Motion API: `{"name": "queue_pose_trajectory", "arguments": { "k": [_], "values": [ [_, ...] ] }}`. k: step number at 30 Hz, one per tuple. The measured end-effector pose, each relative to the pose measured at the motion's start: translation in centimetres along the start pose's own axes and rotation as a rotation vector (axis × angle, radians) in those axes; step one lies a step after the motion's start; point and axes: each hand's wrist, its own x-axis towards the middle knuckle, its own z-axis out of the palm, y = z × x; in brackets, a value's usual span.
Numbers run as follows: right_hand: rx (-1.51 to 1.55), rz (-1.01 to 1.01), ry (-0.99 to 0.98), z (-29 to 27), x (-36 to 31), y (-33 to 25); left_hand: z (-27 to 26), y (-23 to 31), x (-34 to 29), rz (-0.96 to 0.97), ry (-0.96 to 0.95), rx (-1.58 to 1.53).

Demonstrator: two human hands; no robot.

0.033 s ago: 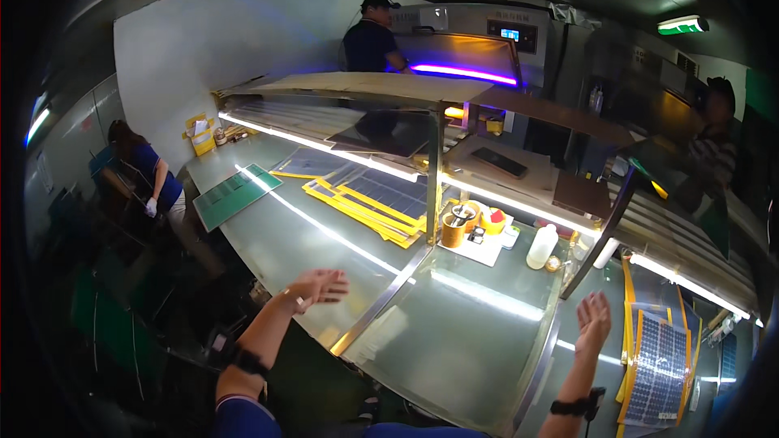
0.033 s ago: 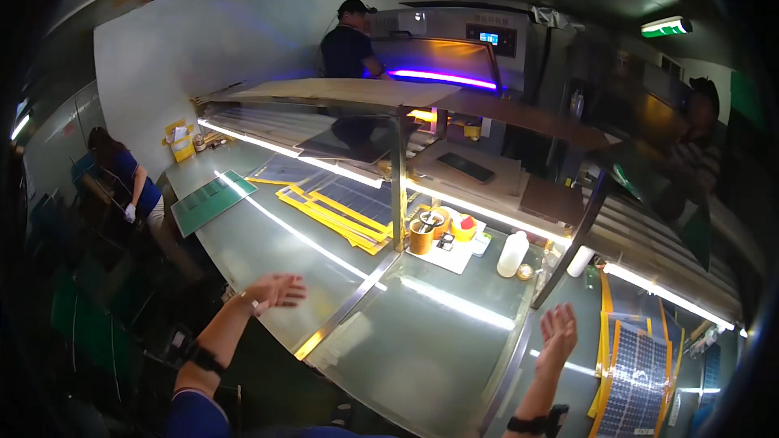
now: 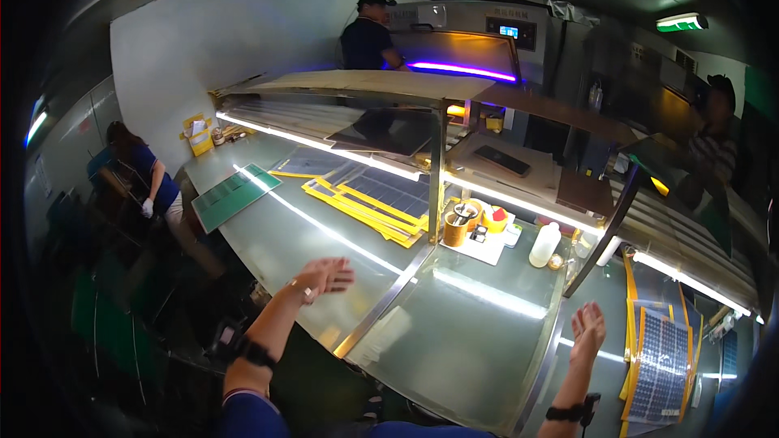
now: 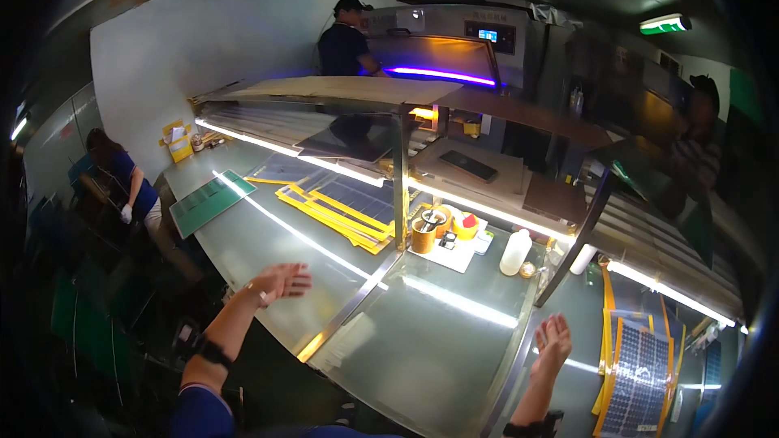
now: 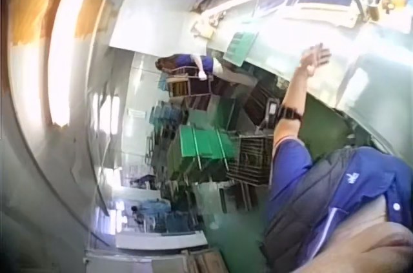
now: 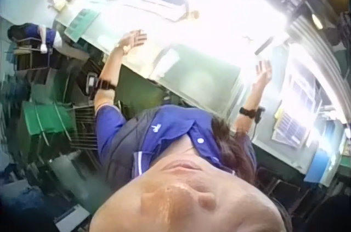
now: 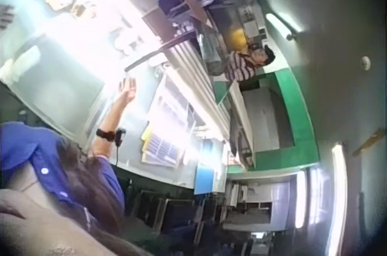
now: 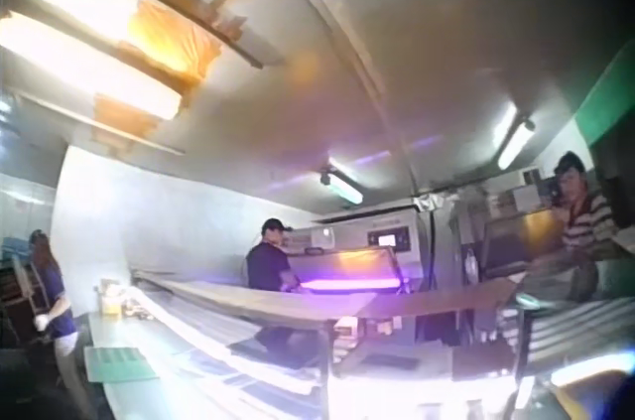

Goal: Inspecting and organizing translucent material sheets at a workstation.

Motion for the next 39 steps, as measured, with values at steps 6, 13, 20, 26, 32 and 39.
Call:
{"name": "queue_pose_trajectory", "arguments": {
  "k": [6,13,20,26,32,39],
  "values": [
    [-0.201,0.034,0.292,-6.2,-6.6,3.4,-3.0,6.9,18.4,0.279,0.191,-0.355],
    [-0.283,-0.197,0.619,-6.1,-17.5,-1.0,-1.3,13.9,35.0,0.170,0.242,-0.575],
    [-0.324,-0.130,0.902,-0.5,-27.0,-1.0,-0.1,14.5,37.6,0.328,0.418,-0.532],
    [-0.390,-0.040,0.832,-1.3,-23.7,1.4,-6.6,10.7,30.9,0.513,0.397,-0.697],
    [-0.397,0.074,0.558,0.0,-16.8,5.5,-19.8,-3.0,16.4,0.550,0.434,-0.712],
    [-0.468,0.147,0.155,7.5,-8.1,8.8,-26.9,-22.3,-0.1,0.307,0.866,-0.472]
  ]
}}
